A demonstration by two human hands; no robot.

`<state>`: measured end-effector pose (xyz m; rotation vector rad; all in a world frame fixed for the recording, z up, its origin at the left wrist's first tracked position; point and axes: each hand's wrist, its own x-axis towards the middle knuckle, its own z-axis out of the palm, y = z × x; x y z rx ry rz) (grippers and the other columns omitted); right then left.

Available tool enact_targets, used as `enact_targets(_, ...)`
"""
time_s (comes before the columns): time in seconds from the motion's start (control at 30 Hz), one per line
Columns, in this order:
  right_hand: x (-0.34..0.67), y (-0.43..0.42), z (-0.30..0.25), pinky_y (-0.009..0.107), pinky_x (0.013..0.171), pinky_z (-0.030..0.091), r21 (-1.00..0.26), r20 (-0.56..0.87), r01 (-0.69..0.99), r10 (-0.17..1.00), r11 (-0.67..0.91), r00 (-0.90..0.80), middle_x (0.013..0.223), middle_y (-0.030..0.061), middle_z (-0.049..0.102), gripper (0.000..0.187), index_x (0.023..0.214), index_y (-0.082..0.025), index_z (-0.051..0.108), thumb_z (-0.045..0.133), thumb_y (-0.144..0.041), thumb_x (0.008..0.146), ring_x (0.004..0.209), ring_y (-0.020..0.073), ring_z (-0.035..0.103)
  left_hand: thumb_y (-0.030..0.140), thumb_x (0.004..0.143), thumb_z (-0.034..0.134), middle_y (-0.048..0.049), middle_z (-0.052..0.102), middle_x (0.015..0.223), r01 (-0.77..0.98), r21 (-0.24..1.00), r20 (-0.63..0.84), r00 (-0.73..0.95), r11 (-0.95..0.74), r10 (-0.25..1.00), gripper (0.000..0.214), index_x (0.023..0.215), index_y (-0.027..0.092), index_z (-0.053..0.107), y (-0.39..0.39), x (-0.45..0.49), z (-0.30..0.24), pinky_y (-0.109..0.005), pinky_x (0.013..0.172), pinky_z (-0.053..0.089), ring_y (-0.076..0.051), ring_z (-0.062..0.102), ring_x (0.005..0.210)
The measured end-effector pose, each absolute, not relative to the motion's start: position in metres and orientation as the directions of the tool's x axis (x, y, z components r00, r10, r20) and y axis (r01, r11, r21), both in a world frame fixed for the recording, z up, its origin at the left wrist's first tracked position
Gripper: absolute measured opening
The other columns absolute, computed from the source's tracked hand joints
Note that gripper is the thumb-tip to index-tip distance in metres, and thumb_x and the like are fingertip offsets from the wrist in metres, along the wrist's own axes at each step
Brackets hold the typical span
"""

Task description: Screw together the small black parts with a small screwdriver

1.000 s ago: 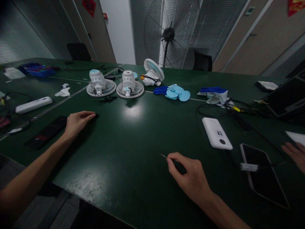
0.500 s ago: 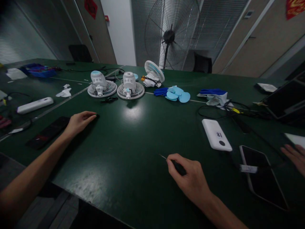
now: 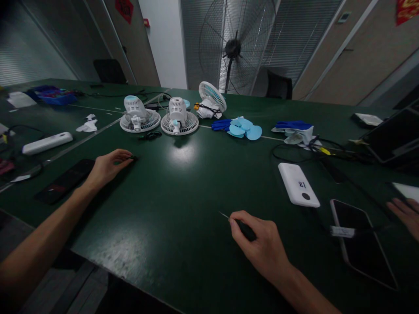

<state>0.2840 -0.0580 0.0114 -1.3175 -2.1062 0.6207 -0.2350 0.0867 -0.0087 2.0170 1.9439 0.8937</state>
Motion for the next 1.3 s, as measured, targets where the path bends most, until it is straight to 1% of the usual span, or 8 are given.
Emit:
enact_targets(0.17,0.285,-0.058,0.010,0.025,0.061,0.056,-0.652,0.209,0.640,0.908,0.407,-0.364,0.087,-0.0005,0.074,0.018,0.106,-0.024,0.069,0.054,-0.032,0.103,0.071,0.0156,0.072,0.057,0.086,0.063,-0.0059,0.076,0.105,0.875,0.464,0.295,-0.004,-0.140,0.956,0.041,0.107,0.024,0.075,0.084,-0.232,-0.005,-0.032,0.088,0.055,-0.024,0.071,0.093)
enact_targets(0.4,0.283,-0.058,0.011,0.026,0.063,0.057,-0.625,0.235,0.656,0.903,0.423,-0.358,0.087,-0.0008,0.075,0.018,0.104,-0.025,0.071,0.054,-0.032,0.102,0.072,0.0162,0.073,0.051,0.086,0.060,-0.0067,0.077,0.104,0.913,0.391,0.276,0.000,-0.112,0.961,0.035,0.101,0.023,0.075,0.086,-0.227,0.002,-0.034,0.088,0.054,-0.027,0.072,0.095)
enact_targets(0.6,0.284,-0.059,0.009,0.026,0.062,0.056,-0.631,0.218,0.655,0.906,0.415,-0.364,0.088,-0.0005,0.074,0.018,0.102,-0.024,0.069,0.053,-0.032,0.102,0.073,0.0165,0.072,0.056,0.085,0.061,-0.0079,0.077,0.105,0.903,0.414,0.269,0.001,-0.117,0.963,0.037,0.098,0.024,0.075,0.088,-0.229,0.001,-0.036,0.088,0.054,-0.028,0.072,0.096)
enact_targets(0.7,0.285,-0.059,0.009,0.026,0.064,0.055,-0.641,0.203,0.648,0.905,0.411,-0.374,0.088,-0.0005,0.074,0.017,0.103,-0.024,0.067,0.052,-0.031,0.103,0.074,0.0164,0.072,0.055,0.087,0.060,-0.0076,0.077,0.106,0.891,0.423,0.293,0.039,-0.166,0.955,0.036,0.100,0.025,0.075,0.089,-0.232,-0.003,-0.035,0.086,0.055,-0.027,0.072,0.097)
enact_targets(0.8,0.285,-0.059,0.009,0.027,0.065,0.054,-0.643,0.198,0.647,0.905,0.410,-0.377,0.087,-0.0011,0.073,0.017,0.102,-0.024,0.067,0.051,-0.032,0.104,0.073,0.0161,0.071,0.053,0.088,0.059,-0.0073,0.076,0.108,0.893,0.406,0.322,0.056,-0.191,0.945,0.034,0.100,0.025,0.074,0.088,-0.233,-0.005,-0.034,0.087,0.055,-0.026,0.072,0.098)
enact_targets(0.93,0.285,-0.060,0.009,0.028,0.066,0.054,-0.641,0.190,0.651,0.906,0.406,-0.378,0.088,-0.0010,0.073,0.019,0.102,-0.024,0.067,0.050,-0.033,0.104,0.074,0.0163,0.071,0.050,0.088,0.060,-0.0061,0.077,0.107,0.907,0.386,0.345,0.029,-0.170,0.938,0.031,0.099,0.025,0.075,0.085,-0.231,-0.005,-0.035,0.090,0.055,-0.026,0.073,0.098)
enact_targets(1.07,0.286,-0.060,0.008,0.027,0.066,0.054,-0.651,0.175,0.645,0.906,0.400,-0.384,0.087,-0.0005,0.073,0.019,0.103,-0.024,0.066,0.050,-0.034,0.105,0.074,0.0163,0.071,0.050,0.088,0.062,-0.0057,0.077,0.107,0.909,0.393,0.354,-0.006,-0.143,0.935,0.030,0.096,0.025,0.075,0.084,-0.228,-0.003,-0.035,0.091,0.055,-0.026,0.073,0.096)
enact_targets(1.3,0.285,-0.060,0.008,0.027,0.065,0.053,-0.645,0.180,0.651,0.907,0.400,-0.380,0.087,-0.0007,0.073,0.020,0.105,-0.023,0.068,0.051,-0.034,0.104,0.073,0.0154,0.070,0.057,0.086,0.065,-0.0068,0.077,0.102,0.895,0.431,0.327,-0.039,-0.112,0.944,0.039,0.101,0.022,0.072,0.085,-0.228,-0.004,-0.034,0.089,0.056,-0.025,0.073,0.093)
